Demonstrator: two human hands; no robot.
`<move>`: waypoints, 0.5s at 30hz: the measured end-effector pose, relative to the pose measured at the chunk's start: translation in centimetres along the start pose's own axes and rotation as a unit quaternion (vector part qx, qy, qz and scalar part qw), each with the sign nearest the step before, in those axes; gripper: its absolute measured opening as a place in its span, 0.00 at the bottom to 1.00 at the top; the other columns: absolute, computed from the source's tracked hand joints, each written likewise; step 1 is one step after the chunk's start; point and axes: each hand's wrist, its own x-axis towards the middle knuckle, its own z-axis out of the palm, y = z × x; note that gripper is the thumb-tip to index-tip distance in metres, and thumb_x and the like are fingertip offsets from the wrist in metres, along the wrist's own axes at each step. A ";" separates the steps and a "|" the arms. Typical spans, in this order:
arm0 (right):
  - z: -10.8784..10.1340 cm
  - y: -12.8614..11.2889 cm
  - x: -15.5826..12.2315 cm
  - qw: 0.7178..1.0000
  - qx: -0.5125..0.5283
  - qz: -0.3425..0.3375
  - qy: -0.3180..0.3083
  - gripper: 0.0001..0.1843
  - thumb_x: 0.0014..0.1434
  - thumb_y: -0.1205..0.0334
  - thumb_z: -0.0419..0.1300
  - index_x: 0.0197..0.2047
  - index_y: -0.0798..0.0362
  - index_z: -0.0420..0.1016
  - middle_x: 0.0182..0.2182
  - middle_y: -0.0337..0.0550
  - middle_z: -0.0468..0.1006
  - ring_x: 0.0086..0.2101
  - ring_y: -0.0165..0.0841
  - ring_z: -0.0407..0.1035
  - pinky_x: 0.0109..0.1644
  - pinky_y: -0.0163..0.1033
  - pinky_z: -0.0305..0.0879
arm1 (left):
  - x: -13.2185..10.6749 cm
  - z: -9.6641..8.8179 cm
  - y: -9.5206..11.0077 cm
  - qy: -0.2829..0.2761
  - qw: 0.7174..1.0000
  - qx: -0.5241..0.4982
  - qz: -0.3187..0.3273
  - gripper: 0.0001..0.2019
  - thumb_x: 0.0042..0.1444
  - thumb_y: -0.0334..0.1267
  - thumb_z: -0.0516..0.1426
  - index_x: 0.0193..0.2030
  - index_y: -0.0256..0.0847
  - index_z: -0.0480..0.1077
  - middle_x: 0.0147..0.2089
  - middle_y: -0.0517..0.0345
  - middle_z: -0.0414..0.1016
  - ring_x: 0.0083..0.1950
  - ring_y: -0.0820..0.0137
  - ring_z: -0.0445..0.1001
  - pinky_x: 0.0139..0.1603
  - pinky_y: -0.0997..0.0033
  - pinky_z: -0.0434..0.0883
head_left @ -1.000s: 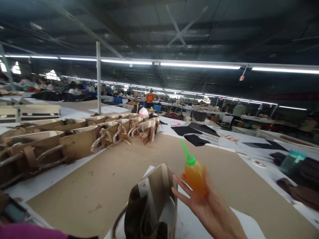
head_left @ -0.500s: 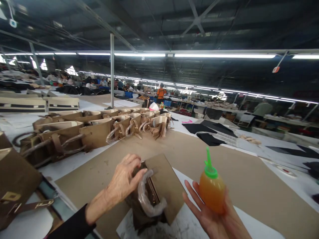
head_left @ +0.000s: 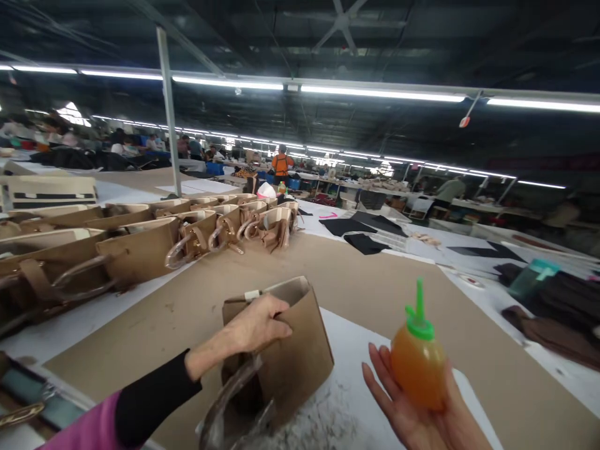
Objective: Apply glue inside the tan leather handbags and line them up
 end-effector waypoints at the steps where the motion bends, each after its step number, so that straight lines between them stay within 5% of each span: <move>1: 0.6 -0.5 -0.8 1.000 0.012 -0.005 0.021 0.27 0.58 0.36 0.56 0.36 0.54 0.80 0.36 0.52 0.80 0.44 0.46 0.72 0.46 0.55 0.72 | -0.9 0.6 1.2 -0.002 0.994 0.098 0.043 0.07 0.48 0.39 0.55 0.26 0.38 0.69 0.24 0.62 0.68 0.28 0.71 0.68 0.29 0.73 0.61; 3: 2.2 -1.2 -2.5 0.997 0.025 -0.032 0.059 0.27 0.58 0.36 0.55 0.38 0.52 0.79 0.37 0.52 0.79 0.42 0.44 0.73 0.45 0.53 0.73 | -2.8 1.8 3.2 -0.002 0.959 0.253 0.128 0.07 0.54 0.37 0.53 0.27 0.40 0.68 0.28 0.61 0.69 0.33 0.69 0.68 0.34 0.72 0.62; 6: 4.4 -1.7 -4.4 0.993 0.025 -0.062 0.095 0.27 0.61 0.38 0.52 0.38 0.52 0.79 0.38 0.53 0.78 0.40 0.41 0.74 0.43 0.46 0.74 | -5.4 3.6 4.2 -0.038 0.922 0.342 0.176 0.07 0.58 0.34 0.50 0.34 0.43 0.69 0.38 0.60 0.71 0.41 0.68 0.68 0.40 0.71 0.62; 10: 4.5 -0.6 -4.6 0.998 -0.002 -0.062 0.028 0.27 0.62 0.40 0.52 0.37 0.55 0.78 0.36 0.54 0.78 0.41 0.43 0.73 0.46 0.49 0.72 | -6.4 5.3 2.9 -0.031 0.924 0.344 0.167 0.04 0.58 0.33 0.53 0.35 0.44 0.68 0.38 0.61 0.71 0.41 0.69 0.68 0.42 0.71 0.62; 15: 3.7 0.7 -2.6 0.996 -0.049 -0.047 -0.065 0.25 0.56 0.41 0.62 0.36 0.59 0.78 0.34 0.55 0.78 0.46 0.48 0.70 0.54 0.55 0.65 | -6.0 5.1 3.2 -0.050 0.932 0.307 0.185 0.11 0.60 0.42 0.53 0.30 0.40 0.69 0.34 0.60 0.73 0.41 0.69 0.68 0.43 0.71 0.62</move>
